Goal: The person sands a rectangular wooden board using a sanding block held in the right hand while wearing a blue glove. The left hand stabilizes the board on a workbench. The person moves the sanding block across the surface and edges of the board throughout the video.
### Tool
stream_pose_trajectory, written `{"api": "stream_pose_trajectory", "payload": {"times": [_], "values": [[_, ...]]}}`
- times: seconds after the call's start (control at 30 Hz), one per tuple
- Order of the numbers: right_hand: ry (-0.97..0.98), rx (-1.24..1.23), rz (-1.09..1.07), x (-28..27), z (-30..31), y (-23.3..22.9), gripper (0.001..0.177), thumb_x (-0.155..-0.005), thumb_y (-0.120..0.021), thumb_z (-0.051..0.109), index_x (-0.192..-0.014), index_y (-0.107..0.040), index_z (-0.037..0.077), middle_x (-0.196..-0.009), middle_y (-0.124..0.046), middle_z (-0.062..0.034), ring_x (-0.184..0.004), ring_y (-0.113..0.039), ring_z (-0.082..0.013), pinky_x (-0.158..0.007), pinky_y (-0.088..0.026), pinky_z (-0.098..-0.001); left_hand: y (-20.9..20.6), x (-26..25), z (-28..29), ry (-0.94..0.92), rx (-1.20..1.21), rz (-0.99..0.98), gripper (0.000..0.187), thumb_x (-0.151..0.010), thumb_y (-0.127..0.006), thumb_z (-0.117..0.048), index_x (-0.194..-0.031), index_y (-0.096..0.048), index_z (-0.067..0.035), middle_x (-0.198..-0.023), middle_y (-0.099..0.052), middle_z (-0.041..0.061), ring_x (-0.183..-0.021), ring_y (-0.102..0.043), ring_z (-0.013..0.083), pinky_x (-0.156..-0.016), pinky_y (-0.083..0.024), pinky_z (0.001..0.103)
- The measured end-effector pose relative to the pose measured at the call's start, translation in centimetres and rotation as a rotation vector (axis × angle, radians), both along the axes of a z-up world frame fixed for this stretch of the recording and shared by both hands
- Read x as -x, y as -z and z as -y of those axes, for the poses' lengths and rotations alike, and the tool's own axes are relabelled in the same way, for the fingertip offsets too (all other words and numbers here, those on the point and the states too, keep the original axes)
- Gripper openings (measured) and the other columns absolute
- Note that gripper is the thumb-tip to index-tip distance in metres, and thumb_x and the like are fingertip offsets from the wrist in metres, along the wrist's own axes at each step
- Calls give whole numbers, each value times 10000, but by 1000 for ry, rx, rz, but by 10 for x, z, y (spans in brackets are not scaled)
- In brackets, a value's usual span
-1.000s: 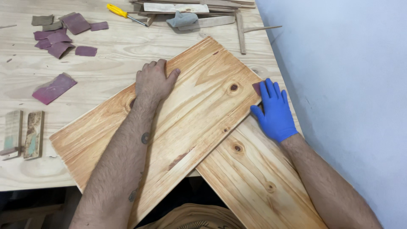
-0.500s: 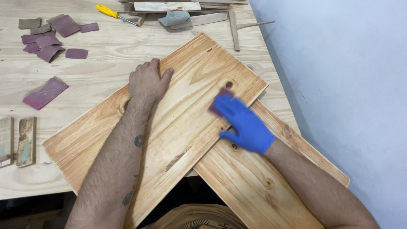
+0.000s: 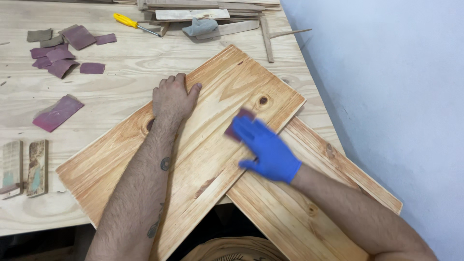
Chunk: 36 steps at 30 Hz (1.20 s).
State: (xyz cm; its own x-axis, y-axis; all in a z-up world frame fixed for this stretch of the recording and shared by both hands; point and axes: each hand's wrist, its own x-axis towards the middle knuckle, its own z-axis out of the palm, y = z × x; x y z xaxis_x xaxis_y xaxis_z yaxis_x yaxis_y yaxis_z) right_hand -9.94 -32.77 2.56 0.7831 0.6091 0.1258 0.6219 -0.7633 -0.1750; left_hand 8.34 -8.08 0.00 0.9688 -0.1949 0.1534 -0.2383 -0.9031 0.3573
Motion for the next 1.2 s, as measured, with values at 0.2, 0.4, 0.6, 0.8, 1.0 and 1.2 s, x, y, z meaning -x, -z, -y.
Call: {"api": "stream_pose_trajectory", "payload": {"times": [0.2, 0.4, 0.6, 0.8, 1.0, 1.2], "values": [[351, 42, 85, -2, 5, -12, 922, -963, -527, 594, -1585, -331, -57, -1611, -371, -316, -1521, -310, -485, -1265, -181, -584, 2, 0, 0, -9, 14, -1, 683, -1033, -418, -644, -1463, -549, -129, -1344, -636, 149, -1324, -565, 333, -1044, -457, 540], [-242, 45, -100, 73, -60, 8, 1111, -848, -382, 821, -1622, -277, 31, -1671, -321, -210, -1558, -257, -399, -1256, -172, -566, -5, 5, -1, 19, 0, -47, 729, -1046, -348, -642, -1520, -482, -105, -1427, -598, 169, -1383, -528, 333, -1080, -429, 546], [344, 54, -30, -34, 9, -24, 920, -993, -505, 654, -1602, -335, -15, -1636, -368, -258, -1549, -297, -424, -1270, -200, -561, -4, 5, 0, 60, -55, -88, 780, -1048, -290, -641, -1589, -375, -86, -1575, -479, 162, -1497, -419, 316, -1167, -359, 542], [190, 30, -84, 4, -46, -27, 899, -979, -581, 543, -1586, -314, -63, -1631, -330, -306, -1539, -266, -483, -1249, -198, -594, -7, 10, 1, 178, -39, -72, 716, -1068, -299, -552, -1583, -387, -62, -1538, -499, 193, -1467, -466, 346, -1172, -366, 532], [138, 40, -113, -10, -33, -36, 964, -954, -575, 641, -1602, -316, -24, -1643, -343, -269, -1549, -270, -447, -1252, -194, -596, -5, 30, 2, 280, -55, -10, 604, -1099, -293, -426, -1586, -400, -85, -1491, -543, 175, -1430, -511, 338, -1160, -401, 493], [474, 77, 28, -40, 15, -20, 867, -1015, -524, 576, -1580, -349, -58, -1628, -366, -288, -1537, -314, -443, -1258, -240, -571, -3, 27, 5, 235, 16, -25, 522, -1110, -308, -339, -1556, -466, -118, -1434, -599, 164, -1343, -587, 355, -1112, -451, 494]]}}
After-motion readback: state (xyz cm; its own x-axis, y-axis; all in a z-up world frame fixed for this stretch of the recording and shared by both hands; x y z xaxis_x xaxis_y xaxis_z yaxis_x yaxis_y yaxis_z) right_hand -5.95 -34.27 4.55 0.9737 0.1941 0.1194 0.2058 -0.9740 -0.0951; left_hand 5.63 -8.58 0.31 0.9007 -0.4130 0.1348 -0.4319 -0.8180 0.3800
